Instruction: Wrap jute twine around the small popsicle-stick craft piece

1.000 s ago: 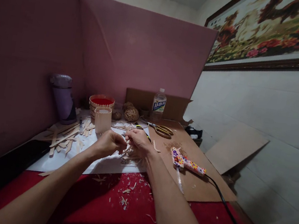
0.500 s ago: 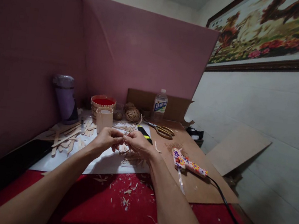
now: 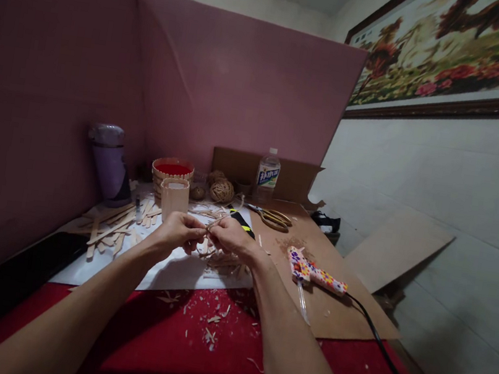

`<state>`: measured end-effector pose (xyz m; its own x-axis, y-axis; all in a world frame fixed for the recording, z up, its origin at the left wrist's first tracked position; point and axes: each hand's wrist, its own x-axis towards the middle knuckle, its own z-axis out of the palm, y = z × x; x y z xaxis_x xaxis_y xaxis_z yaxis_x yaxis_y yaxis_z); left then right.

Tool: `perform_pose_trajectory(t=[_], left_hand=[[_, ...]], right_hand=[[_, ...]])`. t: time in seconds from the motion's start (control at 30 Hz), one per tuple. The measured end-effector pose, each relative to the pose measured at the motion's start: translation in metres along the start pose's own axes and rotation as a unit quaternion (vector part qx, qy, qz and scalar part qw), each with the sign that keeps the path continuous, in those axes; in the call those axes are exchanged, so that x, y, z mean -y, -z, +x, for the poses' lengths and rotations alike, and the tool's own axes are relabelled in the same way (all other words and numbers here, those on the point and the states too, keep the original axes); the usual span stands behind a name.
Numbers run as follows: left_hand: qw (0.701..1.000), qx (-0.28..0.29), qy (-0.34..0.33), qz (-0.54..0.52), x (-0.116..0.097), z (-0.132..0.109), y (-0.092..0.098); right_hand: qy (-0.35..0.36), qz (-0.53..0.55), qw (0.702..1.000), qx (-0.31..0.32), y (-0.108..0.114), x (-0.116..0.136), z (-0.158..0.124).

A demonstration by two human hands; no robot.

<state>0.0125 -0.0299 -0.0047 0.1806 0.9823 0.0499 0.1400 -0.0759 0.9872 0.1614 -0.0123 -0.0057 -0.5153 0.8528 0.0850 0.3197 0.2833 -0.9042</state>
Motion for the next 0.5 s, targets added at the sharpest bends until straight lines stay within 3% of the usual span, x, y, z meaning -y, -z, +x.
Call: perform_pose_trajectory(t=[0.23, 0.5], left_hand=[[0.998, 0.042, 0.009, -0.040, 0.0027, 0.0026, 0.0050], [0.998, 0.040, 0.040, -0.030, -0.0001, -0.0013, 0.0042]], right_hand=[[-0.004, 0.002, 1.000, 0.019, 0.0055, 0.0077, -0.0051], [0.002, -0.069, 0.998, -0.004, 0.0103, 0.0032, -0.0030]])
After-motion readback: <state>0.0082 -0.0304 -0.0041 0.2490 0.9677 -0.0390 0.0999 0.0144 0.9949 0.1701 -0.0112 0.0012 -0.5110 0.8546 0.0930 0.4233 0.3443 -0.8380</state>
